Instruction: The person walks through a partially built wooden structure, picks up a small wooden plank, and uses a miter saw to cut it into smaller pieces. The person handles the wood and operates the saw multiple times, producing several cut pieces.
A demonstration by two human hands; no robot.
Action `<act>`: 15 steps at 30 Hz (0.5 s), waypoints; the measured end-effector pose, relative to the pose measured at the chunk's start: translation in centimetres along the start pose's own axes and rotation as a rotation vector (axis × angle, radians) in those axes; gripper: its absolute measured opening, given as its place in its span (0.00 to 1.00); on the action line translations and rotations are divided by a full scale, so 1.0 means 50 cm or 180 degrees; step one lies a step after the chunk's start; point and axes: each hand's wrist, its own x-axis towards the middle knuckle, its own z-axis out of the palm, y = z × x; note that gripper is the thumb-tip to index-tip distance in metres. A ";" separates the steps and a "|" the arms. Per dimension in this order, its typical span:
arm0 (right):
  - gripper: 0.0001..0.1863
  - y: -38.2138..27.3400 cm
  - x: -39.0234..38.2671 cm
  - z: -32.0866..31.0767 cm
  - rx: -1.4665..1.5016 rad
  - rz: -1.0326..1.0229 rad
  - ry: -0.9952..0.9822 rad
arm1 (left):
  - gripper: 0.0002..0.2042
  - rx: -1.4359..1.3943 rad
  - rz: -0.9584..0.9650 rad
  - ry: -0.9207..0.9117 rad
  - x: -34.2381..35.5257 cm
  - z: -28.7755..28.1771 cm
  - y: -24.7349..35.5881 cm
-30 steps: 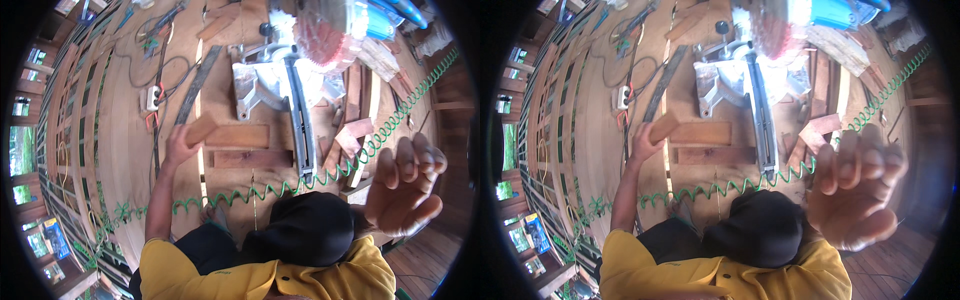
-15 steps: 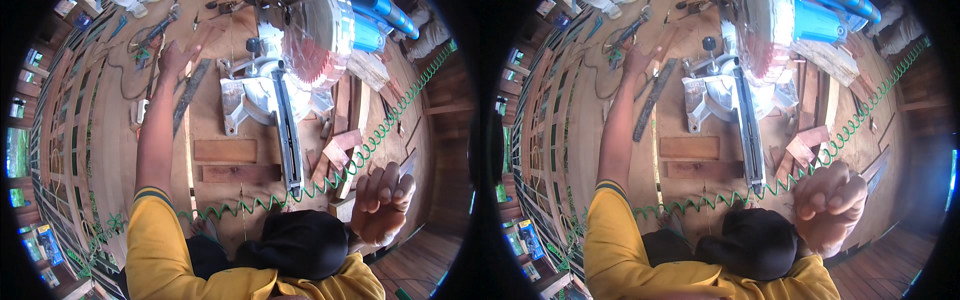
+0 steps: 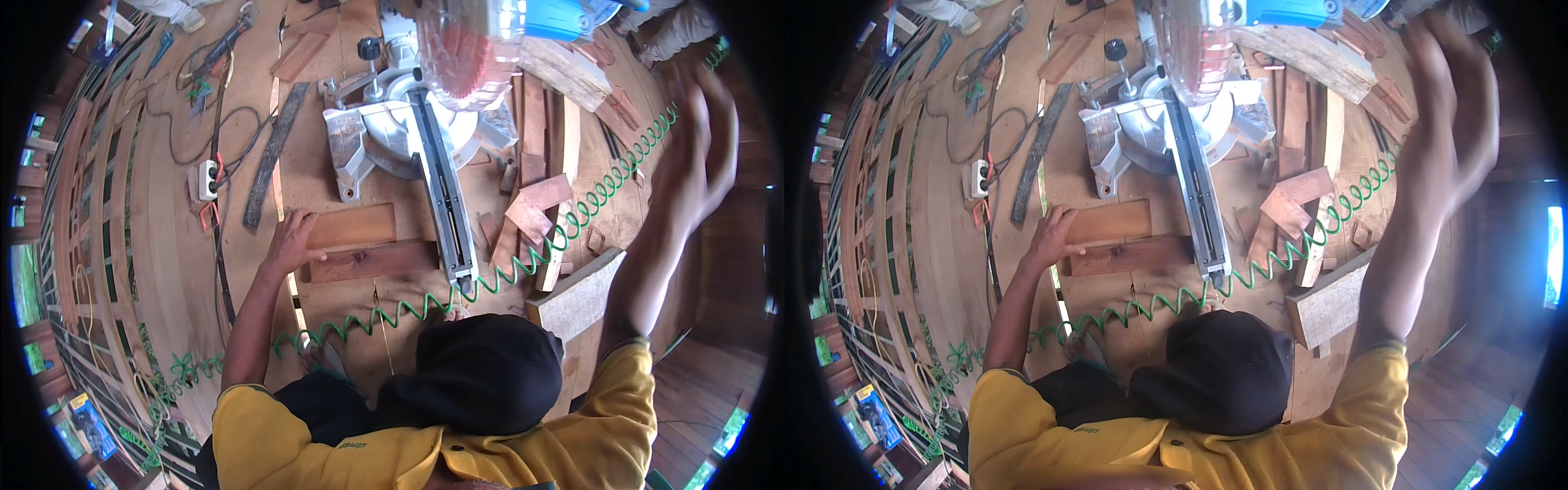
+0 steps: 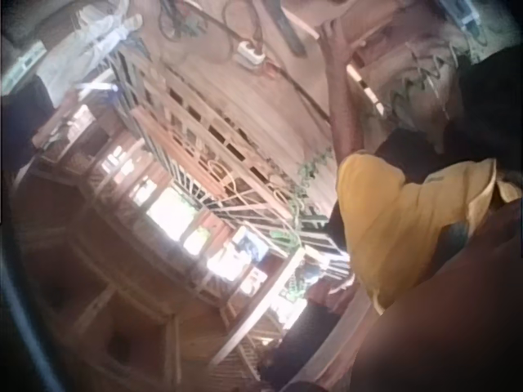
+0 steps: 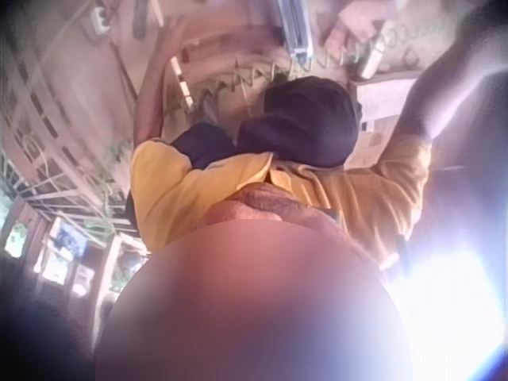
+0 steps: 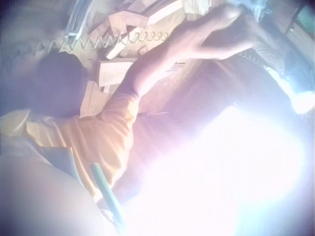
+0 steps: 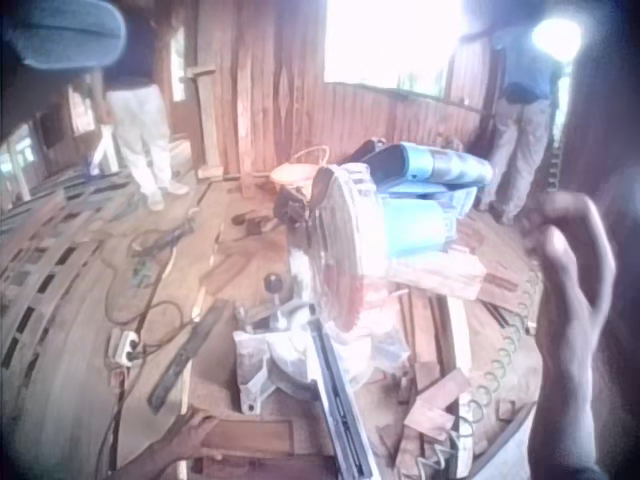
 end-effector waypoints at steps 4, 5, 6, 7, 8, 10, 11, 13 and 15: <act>0.27 0.044 0.186 0.063 -0.0819 -0.0790 -0.1087 | 0.35 -0.0122 0.0003 -0.0078 0.022 -0.006 0.007; 0.27 0.084 0.202 0.105 -0.1001 -0.0969 -0.1103 | 0.32 -0.0190 -0.0106 -0.0092 0.005 -0.007 -0.008; 0.27 0.094 0.237 0.106 -0.1421 -0.1177 -0.1117 | 0.29 -0.0341 0.0054 -0.0073 0.029 -0.005 -0.006; 0.27 0.120 0.257 0.119 -0.1721 -0.1338 -0.1160 | 0.27 -0.0464 0.0089 -0.0076 0.024 0.000 -0.016; 0.32 0.123 0.272 0.131 -0.2082 -0.1656 -0.1437 | 0.24 -0.0600 0.0096 -0.0091 0.017 -0.004 -0.011; 0.31 0.106 0.260 0.131 -0.1484 -0.0837 -0.1836 | 0.17 -0.1096 -0.0080 0.0065 -0.001 -0.035 -0.006; 0.31 0.102 0.253 0.123 -0.1565 -0.0816 -0.1888 | 0.16 -0.1374 -0.0282 0.0107 -0.003 -0.048 0.002; 0.30 0.098 0.245 0.107 -0.1751 -0.0787 -0.1978 | 0.16 -0.1622 -0.0466 0.0303 0.007 -0.087 0.017; 0.29 0.095 0.237 0.102 -0.1770 -0.0715 -0.1967 | 0.22 -0.1167 0.0007 0.0545 0.041 -0.138 0.046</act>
